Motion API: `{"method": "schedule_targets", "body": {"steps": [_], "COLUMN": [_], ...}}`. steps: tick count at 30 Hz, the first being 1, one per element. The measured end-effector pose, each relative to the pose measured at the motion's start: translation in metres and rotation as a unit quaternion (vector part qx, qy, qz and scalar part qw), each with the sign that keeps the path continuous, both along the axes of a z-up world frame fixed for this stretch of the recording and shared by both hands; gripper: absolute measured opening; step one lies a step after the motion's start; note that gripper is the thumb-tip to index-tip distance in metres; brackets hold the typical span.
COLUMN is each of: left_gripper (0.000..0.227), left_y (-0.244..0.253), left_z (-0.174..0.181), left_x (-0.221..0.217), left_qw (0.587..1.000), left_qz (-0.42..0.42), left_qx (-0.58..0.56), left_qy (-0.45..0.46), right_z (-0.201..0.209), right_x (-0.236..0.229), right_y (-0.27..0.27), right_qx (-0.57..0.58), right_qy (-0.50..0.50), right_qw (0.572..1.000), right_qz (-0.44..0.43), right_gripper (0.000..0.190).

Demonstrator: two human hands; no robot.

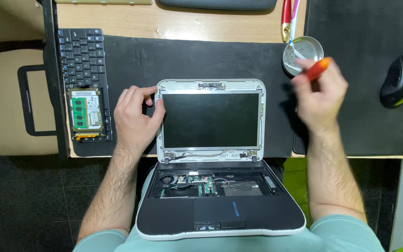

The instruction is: The person uses a screwdriver to remove screws from the bezel of a laptop screen. They then carefully pry the bezel off the screen and place it on the desk. Finally, they disconnect the ribbon cables from the back of the screen.

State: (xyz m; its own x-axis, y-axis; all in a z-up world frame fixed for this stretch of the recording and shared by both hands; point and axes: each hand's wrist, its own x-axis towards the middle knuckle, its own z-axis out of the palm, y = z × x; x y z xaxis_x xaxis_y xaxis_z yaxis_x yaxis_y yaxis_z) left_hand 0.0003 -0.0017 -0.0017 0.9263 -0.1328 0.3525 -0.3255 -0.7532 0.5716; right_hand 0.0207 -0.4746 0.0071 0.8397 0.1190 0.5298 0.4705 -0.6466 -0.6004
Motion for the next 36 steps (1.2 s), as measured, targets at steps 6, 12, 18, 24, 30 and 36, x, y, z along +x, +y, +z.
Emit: {"method": "schedule_targets", "body": {"steps": [6, 12, 18, 24, 30, 36], "left_gripper": [0.027, 0.026, 0.027, 0.028, 0.028, 0.027], "left_y": [0.009, 0.010, 0.011, 0.010, 0.010, 0.007], "left_z": [-0.010, -0.011, -0.013, -0.015, -0.012, -0.009], "left_x": [0.004, 0.004, 0.004, 0.003, 0.003, 0.003], "left_qw": [0.999, 0.999, 0.998, 0.999, 0.999, 0.999], "left_qz": [-0.019, -0.031, -0.040, -0.035, -0.035, -0.024], "left_qx": [-0.032, -0.033, -0.034, -0.029, -0.030, -0.029], "left_qy": [-0.014, -0.016, -0.018, -0.029, -0.014, -0.020], "right_z": [-0.033, -0.046, -0.056, -0.056, -0.028, -0.023], "right_x": [-0.054, -0.131, -0.141, -0.143, -0.142, -0.150], "right_y": [0.020, 0.027, 0.031, 0.028, 0.031, 0.033], "right_qx": [0.212, 0.232, 0.214, 0.210, 0.110, 0.046], "right_qy": [0.084, 0.090, 0.057, 0.053, 0.037, -0.048], "right_qw": [0.971, 0.967, 0.972, 0.972, 0.988, 0.996], "right_qz": [0.065, 0.047, 0.078, 0.090, 0.102, 0.055], "right_gripper": [0.042, 0.049, 0.038, 0.037, 0.032, 0.048]}}
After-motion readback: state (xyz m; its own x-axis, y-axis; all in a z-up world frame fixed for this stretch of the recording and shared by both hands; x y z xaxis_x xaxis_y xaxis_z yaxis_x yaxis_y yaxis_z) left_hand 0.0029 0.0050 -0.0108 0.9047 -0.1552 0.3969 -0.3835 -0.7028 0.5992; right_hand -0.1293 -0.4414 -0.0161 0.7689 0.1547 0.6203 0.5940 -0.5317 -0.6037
